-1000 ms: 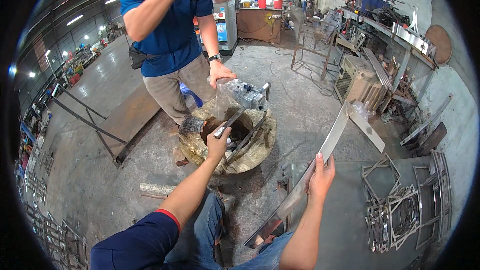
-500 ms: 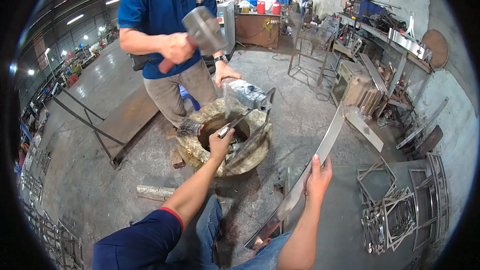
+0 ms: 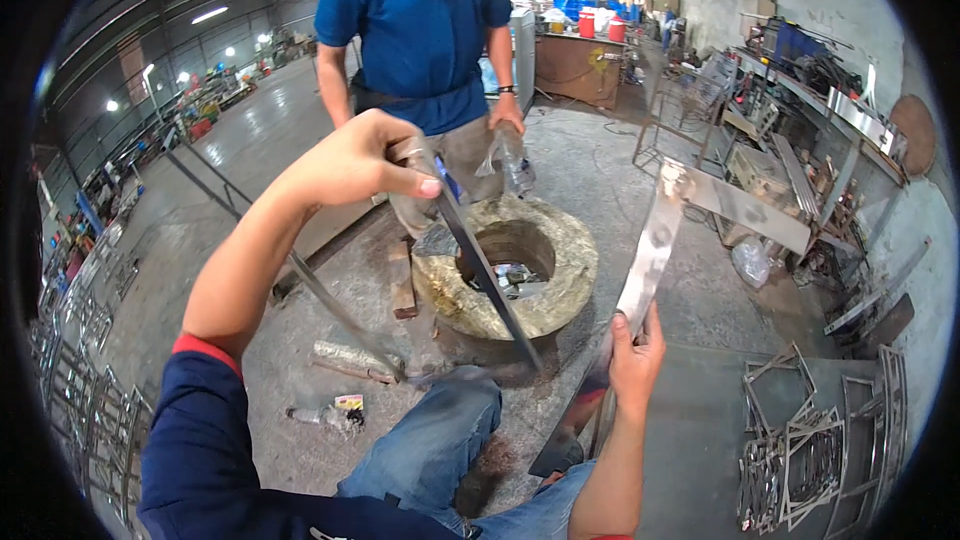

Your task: The person checks the squareness of a metal frame with a square tool, then adjusts it with a hammer.

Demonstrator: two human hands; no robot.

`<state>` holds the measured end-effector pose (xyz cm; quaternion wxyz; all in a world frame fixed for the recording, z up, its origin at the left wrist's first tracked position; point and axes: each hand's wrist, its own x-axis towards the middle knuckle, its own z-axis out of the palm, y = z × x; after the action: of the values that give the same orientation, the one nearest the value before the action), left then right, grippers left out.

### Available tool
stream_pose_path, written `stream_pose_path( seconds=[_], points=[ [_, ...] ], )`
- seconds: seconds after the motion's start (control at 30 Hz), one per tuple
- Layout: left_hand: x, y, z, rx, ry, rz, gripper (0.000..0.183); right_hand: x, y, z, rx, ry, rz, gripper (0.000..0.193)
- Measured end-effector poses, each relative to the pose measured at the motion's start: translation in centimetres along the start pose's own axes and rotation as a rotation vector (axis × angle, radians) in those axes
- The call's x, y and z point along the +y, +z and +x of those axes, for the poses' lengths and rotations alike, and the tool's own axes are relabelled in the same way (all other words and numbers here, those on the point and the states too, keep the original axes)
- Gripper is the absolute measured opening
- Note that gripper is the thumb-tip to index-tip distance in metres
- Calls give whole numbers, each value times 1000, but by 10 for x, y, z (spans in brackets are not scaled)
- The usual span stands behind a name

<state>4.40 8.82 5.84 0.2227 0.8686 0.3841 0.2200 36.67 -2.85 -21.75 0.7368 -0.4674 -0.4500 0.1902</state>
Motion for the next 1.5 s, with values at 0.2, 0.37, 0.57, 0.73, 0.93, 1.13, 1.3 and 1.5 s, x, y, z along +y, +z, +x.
stream_pose_path(
  seconds=[0.2, 0.37, 0.57, 0.73, 0.93, 1.13, 1.3, 1.5],
  points=[
    [4, 45, -17, -250, -8, 99, 37, -40, 55, -45, -315, -9, -114, 58],
    [-13, 71, -11, -244, 1, 66, 40, -50, 83, -65, -416, 19, -99, 57],
    [-26, 75, -9, -252, -5, 42, 37, -53, 99, -74, -405, -10, -17, 54],
    [-36, 73, -10, -275, -84, -55, 44, -34, 103, -75, -444, -47, -84, 57],
    [-41, 73, -11, -236, -78, -46, 52, -38, 112, -73, -434, -52, -49, 57],
    [-38, 71, -16, -238, -110, 6, 46, -35, 113, -75, -438, -84, -67, 55],
    [-34, 72, -15, -249, -134, 30, 45, -33, 111, -76, -422, -102, -63, 55],
    [-49, 76, -10, -236, -42, -57, 59, -36, 109, -77, -436, -67, -49, 56]
  ],
)
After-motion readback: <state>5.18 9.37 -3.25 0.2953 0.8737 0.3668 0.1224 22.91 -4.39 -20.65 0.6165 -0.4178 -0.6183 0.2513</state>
